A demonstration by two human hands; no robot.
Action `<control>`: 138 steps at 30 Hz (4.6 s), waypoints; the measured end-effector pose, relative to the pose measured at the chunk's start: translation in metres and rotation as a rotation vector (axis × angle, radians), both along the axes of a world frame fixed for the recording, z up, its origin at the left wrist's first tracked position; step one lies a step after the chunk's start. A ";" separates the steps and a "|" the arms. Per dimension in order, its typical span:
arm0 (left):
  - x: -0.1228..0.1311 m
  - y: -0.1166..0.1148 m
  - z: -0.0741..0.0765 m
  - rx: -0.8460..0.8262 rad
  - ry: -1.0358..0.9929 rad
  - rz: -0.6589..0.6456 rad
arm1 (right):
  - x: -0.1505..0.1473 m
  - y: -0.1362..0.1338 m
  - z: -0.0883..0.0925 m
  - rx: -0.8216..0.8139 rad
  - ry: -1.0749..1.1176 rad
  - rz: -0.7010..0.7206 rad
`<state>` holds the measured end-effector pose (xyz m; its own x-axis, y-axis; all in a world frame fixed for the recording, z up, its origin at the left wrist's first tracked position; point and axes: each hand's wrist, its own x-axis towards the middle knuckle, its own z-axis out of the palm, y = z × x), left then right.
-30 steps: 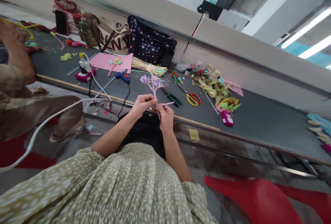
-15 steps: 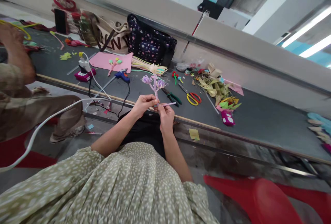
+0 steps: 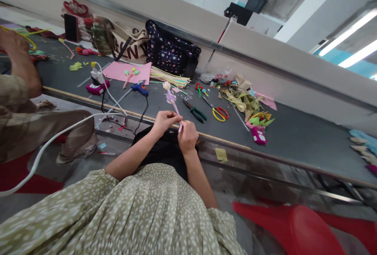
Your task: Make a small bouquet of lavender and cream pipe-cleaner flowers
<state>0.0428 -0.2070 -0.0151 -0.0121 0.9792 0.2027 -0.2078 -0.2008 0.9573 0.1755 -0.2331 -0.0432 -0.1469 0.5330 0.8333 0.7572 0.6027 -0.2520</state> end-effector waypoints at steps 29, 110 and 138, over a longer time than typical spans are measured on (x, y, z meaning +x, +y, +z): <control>0.000 -0.004 0.007 0.065 -0.096 -0.055 | -0.013 -0.007 0.021 -0.421 0.566 0.097; -0.013 -0.009 0.011 -0.014 -0.100 -0.047 | -0.017 -0.011 0.020 -0.648 0.861 0.271; -0.016 -0.010 0.008 0.084 -0.077 -0.231 | -0.015 -0.013 0.031 -0.977 1.240 0.482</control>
